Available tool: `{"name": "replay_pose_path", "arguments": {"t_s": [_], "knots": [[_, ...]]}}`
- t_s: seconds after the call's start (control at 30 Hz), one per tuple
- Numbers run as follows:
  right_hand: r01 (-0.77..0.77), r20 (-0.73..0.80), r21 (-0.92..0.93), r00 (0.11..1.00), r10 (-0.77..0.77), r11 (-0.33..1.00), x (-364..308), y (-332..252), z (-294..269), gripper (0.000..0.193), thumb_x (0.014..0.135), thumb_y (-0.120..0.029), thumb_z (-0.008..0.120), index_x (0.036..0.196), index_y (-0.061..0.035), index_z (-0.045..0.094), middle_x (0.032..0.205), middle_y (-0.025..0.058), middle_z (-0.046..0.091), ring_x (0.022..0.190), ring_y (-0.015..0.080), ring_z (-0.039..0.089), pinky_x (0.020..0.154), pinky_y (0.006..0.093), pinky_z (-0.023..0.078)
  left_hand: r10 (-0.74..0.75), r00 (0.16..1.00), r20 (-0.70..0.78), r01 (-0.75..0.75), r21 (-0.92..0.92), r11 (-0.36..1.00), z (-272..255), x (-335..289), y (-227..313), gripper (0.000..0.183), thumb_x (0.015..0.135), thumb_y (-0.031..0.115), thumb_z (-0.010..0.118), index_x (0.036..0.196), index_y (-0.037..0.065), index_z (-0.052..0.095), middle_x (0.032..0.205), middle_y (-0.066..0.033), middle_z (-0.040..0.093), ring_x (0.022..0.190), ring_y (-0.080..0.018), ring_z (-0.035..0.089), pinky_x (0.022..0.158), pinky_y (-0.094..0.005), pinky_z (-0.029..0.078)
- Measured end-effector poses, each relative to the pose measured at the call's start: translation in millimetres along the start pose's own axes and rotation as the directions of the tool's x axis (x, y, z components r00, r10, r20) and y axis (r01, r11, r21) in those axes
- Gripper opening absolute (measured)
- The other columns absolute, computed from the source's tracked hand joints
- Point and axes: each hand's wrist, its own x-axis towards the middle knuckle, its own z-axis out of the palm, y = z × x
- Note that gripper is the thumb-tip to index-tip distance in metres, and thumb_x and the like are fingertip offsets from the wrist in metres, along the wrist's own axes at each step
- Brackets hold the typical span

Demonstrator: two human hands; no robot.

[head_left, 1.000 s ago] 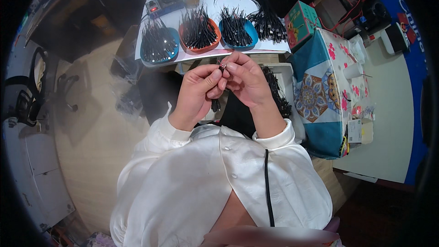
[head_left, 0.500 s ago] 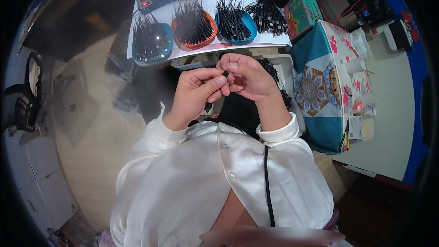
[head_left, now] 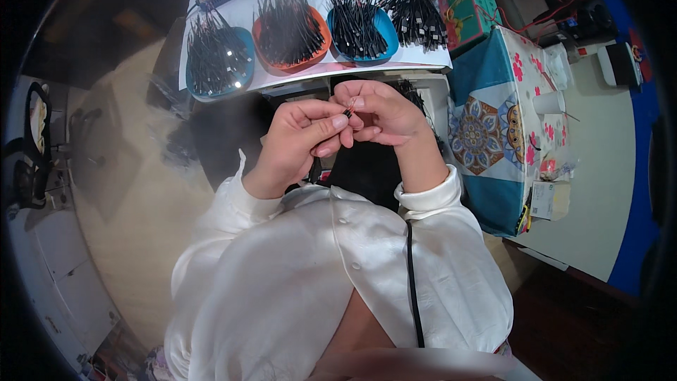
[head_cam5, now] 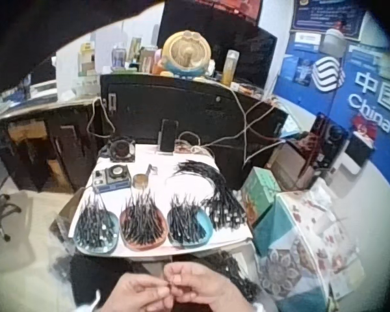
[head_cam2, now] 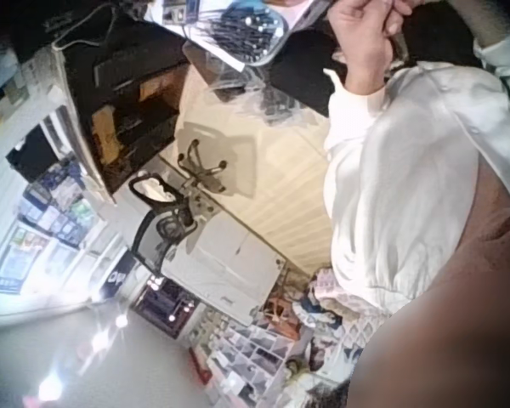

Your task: The person repeatedly picks up black wires and small connectors from bowls on a table, attaches the connectors to the wire ends, and places the finished units into a pile. The process is continuous and repetitive.

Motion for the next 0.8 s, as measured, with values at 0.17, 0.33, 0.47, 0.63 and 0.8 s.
{"name": "replay_pose_path", "arguments": {"t_s": [0.17,0.33,0.47,0.63,0.8], "knots": [[-0.047,-0.004,0.040,0.999,0.047,0.998,4,-4,-8,0.023,0.090,-0.022,0.062,0.088,-0.0045,0.046,0.073,0.0076,0.057,0.068,0.0198,0.069,0.037,0.0124,0.032,-0.049,0.999,-0.004,0.049,-0.039,0.998,-3,7,4,0.019,0.093,0.007,0.057,0.100,-0.008,0.066,0.074,-0.0083,0.064,0.050,-0.0027,0.040,0.046,-0.0162,0.029],[-0.035,0.021,0.115,0.999,0.032,0.993,8,-3,-9,0.022,0.091,-0.021,0.061,0.088,-0.0041,0.046,0.072,0.0076,0.056,0.066,0.0199,0.068,0.039,0.0133,0.035,-0.049,0.999,-0.025,0.048,-0.034,0.998,-6,10,3,0.019,0.093,0.006,0.057,0.099,-0.009,0.066,0.075,-0.0095,0.064,0.050,-0.0042,0.042,0.046,-0.0170,0.030],[0.033,-0.007,0.046,0.999,-0.033,0.998,10,-1,-5,0.021,0.091,-0.020,0.061,0.092,-0.0032,0.048,0.077,0.0062,0.058,0.065,0.0144,0.065,0.042,0.0135,0.035,-0.016,0.999,-0.050,0.017,0.017,1.000,-8,12,3,0.019,0.093,0.006,0.057,0.099,-0.009,0.066,0.075,-0.0113,0.065,0.051,-0.0057,0.044,0.046,-0.0176,0.032],[0.305,-0.287,-0.266,0.880,-0.377,0.914,2,2,12,0.016,0.090,-0.013,0.064,0.100,-0.0036,0.055,0.084,0.0014,0.060,0.070,0.0064,0.061,0.048,0.0137,0.034,-0.002,0.995,-0.098,0.009,0.071,0.997,-10,12,5,0.018,0.093,0.006,0.057,0.100,-0.009,0.065,0.077,-0.0135,0.066,0.052,-0.0071,0.048,0.046,-0.0181,0.034],[0.457,-0.133,-0.665,0.706,-0.696,0.591,-6,6,28,0.014,0.087,-0.003,0.066,0.100,0.0003,0.061,0.091,0.0044,0.060,0.080,0.0102,0.063,0.062,0.0202,0.045,0.026,0.995,-0.093,-0.018,0.092,0.996,-8,9,2,0.017,0.093,0.006,0.057,0.100,-0.008,0.065,0.078,-0.0142,0.066,0.052,-0.0077,0.050,0.045,-0.0181,0.035]]}}
